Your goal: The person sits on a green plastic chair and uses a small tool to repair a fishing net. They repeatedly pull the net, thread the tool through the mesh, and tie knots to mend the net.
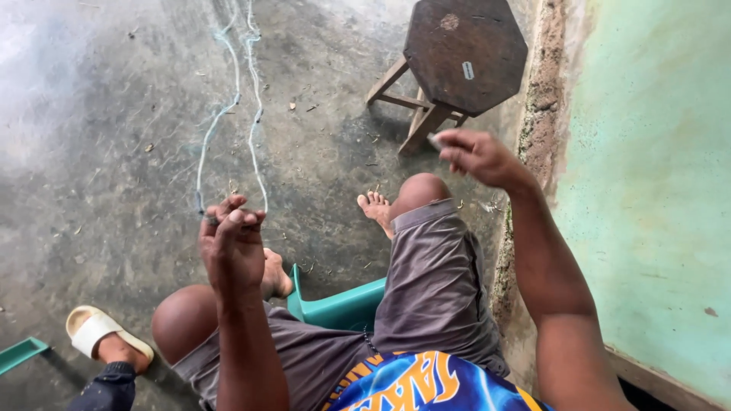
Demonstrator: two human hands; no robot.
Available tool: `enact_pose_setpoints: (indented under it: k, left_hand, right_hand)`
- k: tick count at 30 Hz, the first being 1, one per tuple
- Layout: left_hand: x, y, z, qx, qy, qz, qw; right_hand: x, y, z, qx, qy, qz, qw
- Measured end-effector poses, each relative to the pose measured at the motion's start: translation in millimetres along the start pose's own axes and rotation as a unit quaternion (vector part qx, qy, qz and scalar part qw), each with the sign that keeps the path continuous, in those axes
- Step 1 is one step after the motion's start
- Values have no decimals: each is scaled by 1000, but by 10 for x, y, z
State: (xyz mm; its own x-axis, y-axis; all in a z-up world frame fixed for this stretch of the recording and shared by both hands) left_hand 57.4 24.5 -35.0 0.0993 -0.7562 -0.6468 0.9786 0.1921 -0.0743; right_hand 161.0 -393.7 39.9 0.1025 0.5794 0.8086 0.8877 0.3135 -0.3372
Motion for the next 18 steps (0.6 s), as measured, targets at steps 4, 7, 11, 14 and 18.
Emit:
enact_pose_setpoints:
  k: [4, 7, 11, 14, 18]
  left_hand:
    - [91, 60, -22, 25, 3, 29, 999]
    - [137, 89, 43, 27, 16, 35, 999]
    - [127, 86, 101, 34, 25, 43, 998]
    - [8, 106, -3, 20, -33, 52, 998]
    - [-249, -18, 95, 29, -119, 52, 991]
  right_hand:
    - [640, -84, 525, 167, 60, -115, 977]
    - [954, -8, 884, 209, -13, -188, 960]
    - [1174, 98, 1226, 147, -230, -162, 948]
    - [1037, 278, 1321, 84, -315, -134, 936]
    - [939, 426, 1361, -28, -140, -241, 960]
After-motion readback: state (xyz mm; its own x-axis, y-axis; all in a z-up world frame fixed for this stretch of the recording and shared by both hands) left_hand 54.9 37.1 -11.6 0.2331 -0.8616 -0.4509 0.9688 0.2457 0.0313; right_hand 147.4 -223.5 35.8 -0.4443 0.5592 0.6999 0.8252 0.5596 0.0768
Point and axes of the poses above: each hand's wrist, its own y-axis towards the middle knuckle, its own z-axis out of the palm, x = y × z, the point moved 7 cm from there along y, towards the middle knuckle, and after that the axes turned 9 degrees about x, right-handed, at the moved point
